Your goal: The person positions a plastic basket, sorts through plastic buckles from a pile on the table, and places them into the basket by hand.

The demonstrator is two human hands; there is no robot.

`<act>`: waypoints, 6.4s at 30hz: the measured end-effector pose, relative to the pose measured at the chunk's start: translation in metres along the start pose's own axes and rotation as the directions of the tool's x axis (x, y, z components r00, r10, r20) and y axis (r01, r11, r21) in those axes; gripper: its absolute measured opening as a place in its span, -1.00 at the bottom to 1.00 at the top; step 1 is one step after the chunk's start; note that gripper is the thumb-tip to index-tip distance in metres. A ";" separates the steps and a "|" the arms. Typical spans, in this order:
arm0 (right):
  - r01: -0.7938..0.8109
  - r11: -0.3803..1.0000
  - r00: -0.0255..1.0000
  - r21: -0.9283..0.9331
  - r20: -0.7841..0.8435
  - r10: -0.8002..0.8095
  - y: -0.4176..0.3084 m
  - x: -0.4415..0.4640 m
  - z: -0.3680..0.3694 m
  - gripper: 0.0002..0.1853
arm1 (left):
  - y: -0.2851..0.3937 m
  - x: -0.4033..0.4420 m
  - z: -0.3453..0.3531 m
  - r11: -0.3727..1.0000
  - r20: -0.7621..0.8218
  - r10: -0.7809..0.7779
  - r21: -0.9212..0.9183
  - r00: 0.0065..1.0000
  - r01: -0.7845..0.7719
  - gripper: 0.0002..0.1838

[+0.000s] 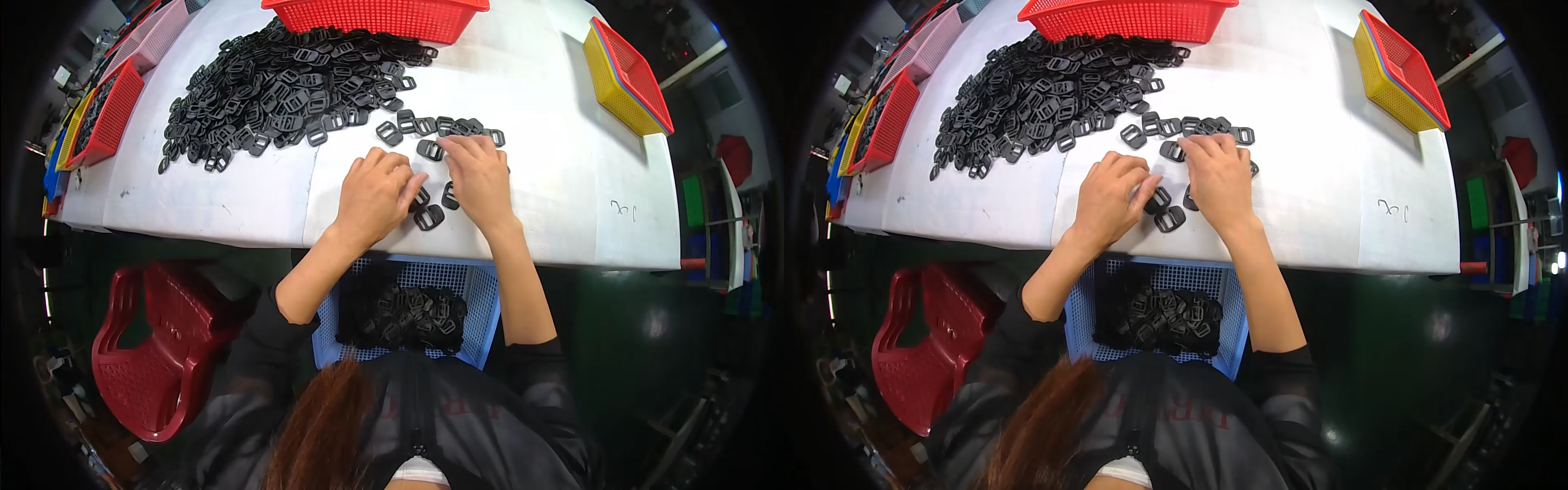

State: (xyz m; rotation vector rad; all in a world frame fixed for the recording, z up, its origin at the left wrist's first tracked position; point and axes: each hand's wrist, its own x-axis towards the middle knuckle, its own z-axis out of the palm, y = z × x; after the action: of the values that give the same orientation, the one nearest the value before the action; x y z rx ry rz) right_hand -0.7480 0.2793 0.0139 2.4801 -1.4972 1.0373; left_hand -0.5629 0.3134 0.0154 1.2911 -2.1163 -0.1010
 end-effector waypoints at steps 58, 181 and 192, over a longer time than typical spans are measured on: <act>-0.069 0.995 0.987 -0.075 0.139 0.079 -0.025 -0.024 0.002 -0.54 | -0.031 0.005 0.018 0.979 0.144 0.050 -0.202 0.988 -0.020 -0.59; -0.063 0.716 0.880 0.695 0.378 -0.289 -0.058 -0.049 -0.053 -0.83 | -0.117 -0.024 -0.027 0.703 -0.316 -0.596 0.241 0.739 0.669 -0.31; -0.144 0.889 0.987 0.436 0.134 0.094 0.000 0.024 0.016 -0.45 | -0.053 0.050 0.049 0.898 -0.133 -0.410 -0.231 0.902 0.374 -0.27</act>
State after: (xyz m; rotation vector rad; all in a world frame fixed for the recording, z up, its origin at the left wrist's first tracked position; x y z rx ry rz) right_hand -0.7323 0.2553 0.0149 2.8120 -1.6129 1.4305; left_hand -0.5647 0.2331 -0.0190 1.5266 -1.6242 -0.3484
